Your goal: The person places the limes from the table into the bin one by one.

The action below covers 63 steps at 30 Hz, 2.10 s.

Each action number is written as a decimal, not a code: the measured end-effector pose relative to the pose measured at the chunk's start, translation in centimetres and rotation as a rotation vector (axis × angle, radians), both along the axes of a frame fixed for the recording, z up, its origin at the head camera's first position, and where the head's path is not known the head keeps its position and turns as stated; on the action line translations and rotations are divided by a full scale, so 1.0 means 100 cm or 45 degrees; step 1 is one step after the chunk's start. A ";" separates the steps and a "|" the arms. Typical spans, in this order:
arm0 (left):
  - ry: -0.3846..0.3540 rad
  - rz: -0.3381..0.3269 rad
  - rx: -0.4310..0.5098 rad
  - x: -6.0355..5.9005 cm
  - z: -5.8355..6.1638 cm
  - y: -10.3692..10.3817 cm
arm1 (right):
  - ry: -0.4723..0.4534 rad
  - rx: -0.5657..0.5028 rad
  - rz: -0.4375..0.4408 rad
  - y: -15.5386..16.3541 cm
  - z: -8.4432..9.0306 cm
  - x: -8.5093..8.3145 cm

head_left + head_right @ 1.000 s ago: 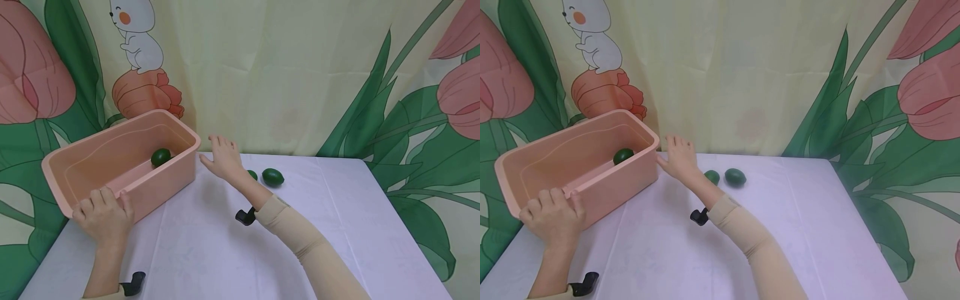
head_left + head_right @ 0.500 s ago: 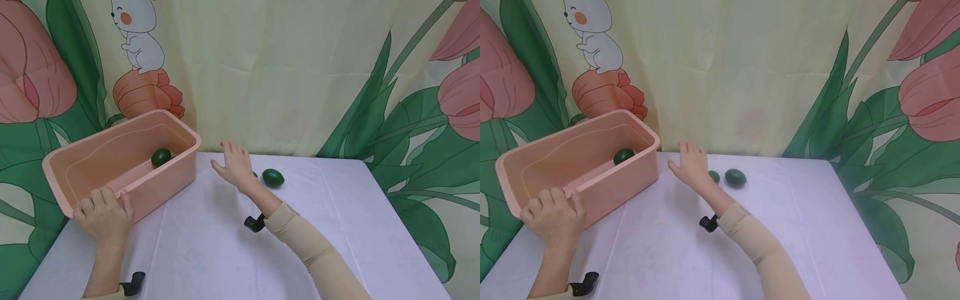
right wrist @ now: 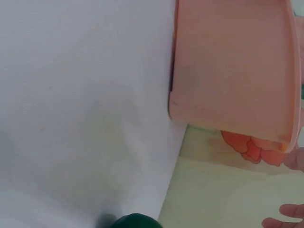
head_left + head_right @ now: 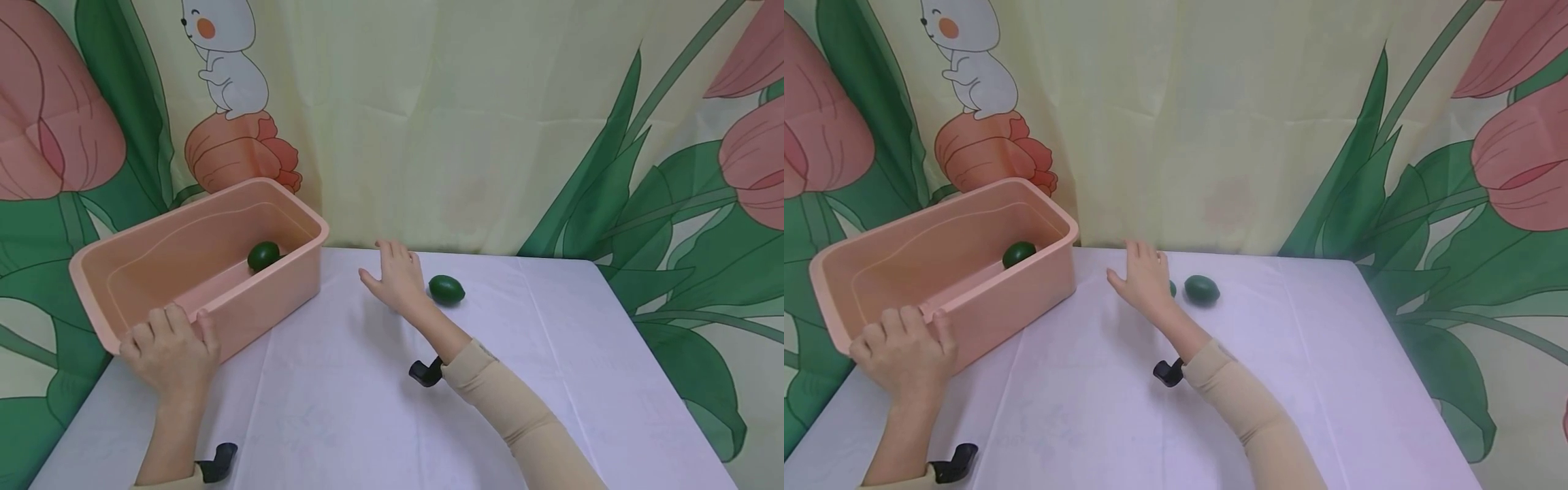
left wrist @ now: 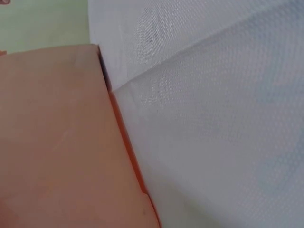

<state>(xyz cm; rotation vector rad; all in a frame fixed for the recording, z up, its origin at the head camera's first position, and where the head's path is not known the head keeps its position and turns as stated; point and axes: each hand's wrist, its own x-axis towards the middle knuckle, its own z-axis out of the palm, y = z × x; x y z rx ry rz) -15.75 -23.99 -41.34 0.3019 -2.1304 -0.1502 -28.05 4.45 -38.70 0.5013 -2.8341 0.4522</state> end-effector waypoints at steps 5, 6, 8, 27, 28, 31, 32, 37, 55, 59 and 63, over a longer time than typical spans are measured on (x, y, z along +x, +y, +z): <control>0.004 0.000 -0.007 0.000 0.000 0.000 | -0.006 -0.015 -0.006 0.009 -0.006 0.001; -0.001 0.000 -0.008 0.000 0.000 0.000 | -0.010 -0.020 -0.007 0.011 -0.007 0.001; -0.004 -0.001 -0.008 0.000 0.000 0.000 | -0.019 -0.029 -0.008 0.014 -0.008 0.002; -0.026 0.017 -0.029 0.000 -0.001 -0.002 | -0.056 0.054 -0.086 0.051 -0.027 0.003; -0.036 0.020 -0.033 0.000 -0.001 -0.002 | -0.058 0.060 -0.090 0.053 -0.028 0.003; -0.054 0.023 -0.041 0.001 -0.001 -0.002 | -0.063 0.072 -0.100 0.059 -0.031 0.003; -0.056 0.023 -0.041 0.001 -0.001 -0.002 | -0.065 0.072 -0.101 0.061 -0.032 0.003; -0.066 0.022 -0.040 0.001 -0.001 -0.002 | -0.085 0.079 -0.125 0.069 -0.036 0.003; -0.026 0.019 -0.030 0.001 -0.001 -0.002 | -0.124 0.106 -0.210 0.103 -0.053 0.000; -0.016 0.019 -0.029 0.000 -0.001 -0.002 | -0.133 0.102 -0.238 0.110 -0.056 -0.001; -0.009 0.016 -0.027 0.000 -0.001 -0.002 | -0.138 0.117 -0.266 0.117 -0.059 -0.004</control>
